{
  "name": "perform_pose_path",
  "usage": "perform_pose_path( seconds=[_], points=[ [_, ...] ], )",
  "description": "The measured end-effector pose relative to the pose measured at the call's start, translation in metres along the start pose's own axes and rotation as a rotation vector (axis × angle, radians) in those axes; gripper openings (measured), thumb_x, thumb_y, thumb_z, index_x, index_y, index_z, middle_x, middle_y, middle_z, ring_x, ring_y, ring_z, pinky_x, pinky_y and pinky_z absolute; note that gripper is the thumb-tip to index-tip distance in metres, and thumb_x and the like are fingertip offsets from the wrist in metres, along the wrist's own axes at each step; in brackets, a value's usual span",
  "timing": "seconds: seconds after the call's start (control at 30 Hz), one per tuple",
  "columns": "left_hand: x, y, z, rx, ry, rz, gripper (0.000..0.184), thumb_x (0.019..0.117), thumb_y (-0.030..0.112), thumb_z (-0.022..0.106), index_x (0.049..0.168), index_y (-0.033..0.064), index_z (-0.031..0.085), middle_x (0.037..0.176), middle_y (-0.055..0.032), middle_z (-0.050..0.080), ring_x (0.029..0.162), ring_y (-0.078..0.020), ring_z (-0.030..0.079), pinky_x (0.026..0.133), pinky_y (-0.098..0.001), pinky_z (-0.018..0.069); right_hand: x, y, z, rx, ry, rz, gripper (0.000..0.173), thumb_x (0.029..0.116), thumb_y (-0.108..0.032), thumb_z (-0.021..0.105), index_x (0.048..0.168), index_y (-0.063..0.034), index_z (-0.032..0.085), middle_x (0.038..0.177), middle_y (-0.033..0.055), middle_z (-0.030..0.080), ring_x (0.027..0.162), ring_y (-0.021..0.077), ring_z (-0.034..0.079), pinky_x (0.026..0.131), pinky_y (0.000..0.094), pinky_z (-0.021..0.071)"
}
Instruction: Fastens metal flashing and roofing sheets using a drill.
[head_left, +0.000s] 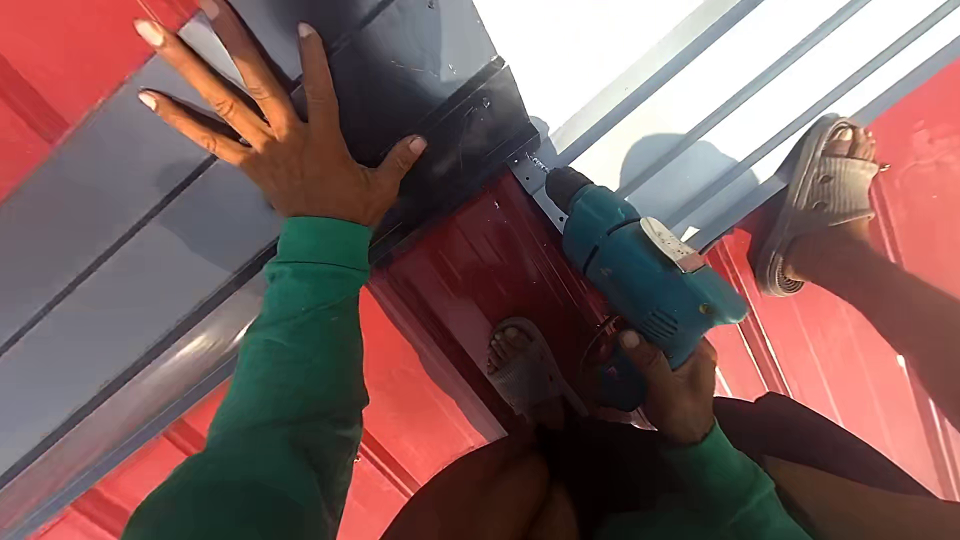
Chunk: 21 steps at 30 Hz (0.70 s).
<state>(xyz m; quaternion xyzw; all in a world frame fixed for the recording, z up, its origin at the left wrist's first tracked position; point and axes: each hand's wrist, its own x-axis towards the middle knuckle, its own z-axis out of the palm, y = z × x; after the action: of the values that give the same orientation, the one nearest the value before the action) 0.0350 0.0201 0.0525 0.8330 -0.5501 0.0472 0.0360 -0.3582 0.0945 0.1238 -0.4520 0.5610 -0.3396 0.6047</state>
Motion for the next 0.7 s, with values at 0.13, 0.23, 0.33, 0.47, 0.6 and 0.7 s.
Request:
perform_pose_path(
  seconds=[0.13, 0.23, 0.33, 0.47, 0.6, 0.7],
  points=[
    [0.029, -0.018, 0.026, -0.033, -0.159, -0.02, 0.113, 0.0712, 0.102, 0.034, 0.164, 0.0376, 0.025, 0.172, -0.0199, 0.011, 0.155, -0.0542, 0.007, 0.109, -0.087, 0.005, 0.003, 0.02, 0.015, 0.103, 0.032, 0.032, 0.049, 0.0941, -0.035, 0.074, 0.115, 0.0063, 0.057, 0.088, 0.0159, 0.073, 0.07, 0.028, 0.073, 0.066, 0.0443, 0.0655],
    [0.041, -0.029, 0.047, -0.049, -0.246, -0.027, 0.113, 0.0719, 0.103, 0.03, 0.164, 0.0379, 0.022, 0.172, -0.0186, 0.01, 0.155, -0.054, 0.004, 0.109, -0.0868, 0.0038, 0.0, 0.028, 0.02, 0.216, 0.054, 0.108, 0.053, 0.0941, -0.036, 0.074, 0.118, 0.0064, 0.056, 0.091, 0.0177, 0.073, 0.071, 0.028, 0.073, 0.066, 0.0441, 0.0654],
    [0.049, -0.035, 0.063, -0.061, -0.293, -0.026, 0.112, 0.0726, 0.102, 0.028, 0.164, 0.037, 0.024, 0.173, -0.0162, 0.01, 0.155, -0.0526, 0.004, 0.109, -0.0865, 0.0041, -0.001, 0.035, 0.026, 0.355, 0.08, 0.192, 0.058, 0.0925, -0.037, 0.076, 0.124, 0.0057, 0.052, 0.098, 0.0216, 0.072, 0.072, 0.0293, 0.073, 0.067, 0.045, 0.065],
    [0.055, -0.037, 0.073, -0.084, -0.368, -0.033, 0.11, 0.0736, 0.102, 0.026, 0.163, 0.0381, 0.025, 0.174, -0.0124, 0.008, 0.156, -0.0502, 0.003, 0.109, -0.086, 0.0043, 0.004, 0.04, 0.04, 0.419, 0.103, 0.205, 0.054, 0.093, -0.036, 0.075, 0.122, 0.0043, 0.055, 0.097, 0.0202, 0.073, 0.071, 0.0271, 0.072, 0.068, 0.0431, 0.0646],
    [0.056, -0.035, 0.079, -0.062, -0.354, -0.036, 0.109, 0.0744, 0.101, 0.025, 0.163, 0.0386, 0.025, 0.174, -0.0137, 0.007, 0.156, -0.0505, 0.002, 0.109, -0.0856, 0.0028, 0.007, 0.042, 0.047, 0.44, 0.122, 0.214, 0.052, 0.0932, -0.035, 0.075, 0.122, 0.0038, 0.055, 0.096, 0.0197, 0.072, 0.072, 0.0267, 0.072, 0.068, 0.043, 0.0646],
    [0.055, -0.033, 0.08, -0.045, -0.335, -0.039, 0.107, 0.0754, 0.101, 0.025, 0.163, 0.0393, 0.025, 0.174, -0.0136, 0.008, 0.156, -0.0502, 0.003, 0.11, -0.0849, 0.0029, 0.005, 0.042, 0.048, 0.447, 0.122, 0.227, 0.051, 0.0932, -0.034, 0.076, 0.121, 0.0037, 0.055, 0.094, 0.0195, 0.072, 0.072, 0.0271, 0.073, 0.068, 0.0435, 0.0647]
  ],
)
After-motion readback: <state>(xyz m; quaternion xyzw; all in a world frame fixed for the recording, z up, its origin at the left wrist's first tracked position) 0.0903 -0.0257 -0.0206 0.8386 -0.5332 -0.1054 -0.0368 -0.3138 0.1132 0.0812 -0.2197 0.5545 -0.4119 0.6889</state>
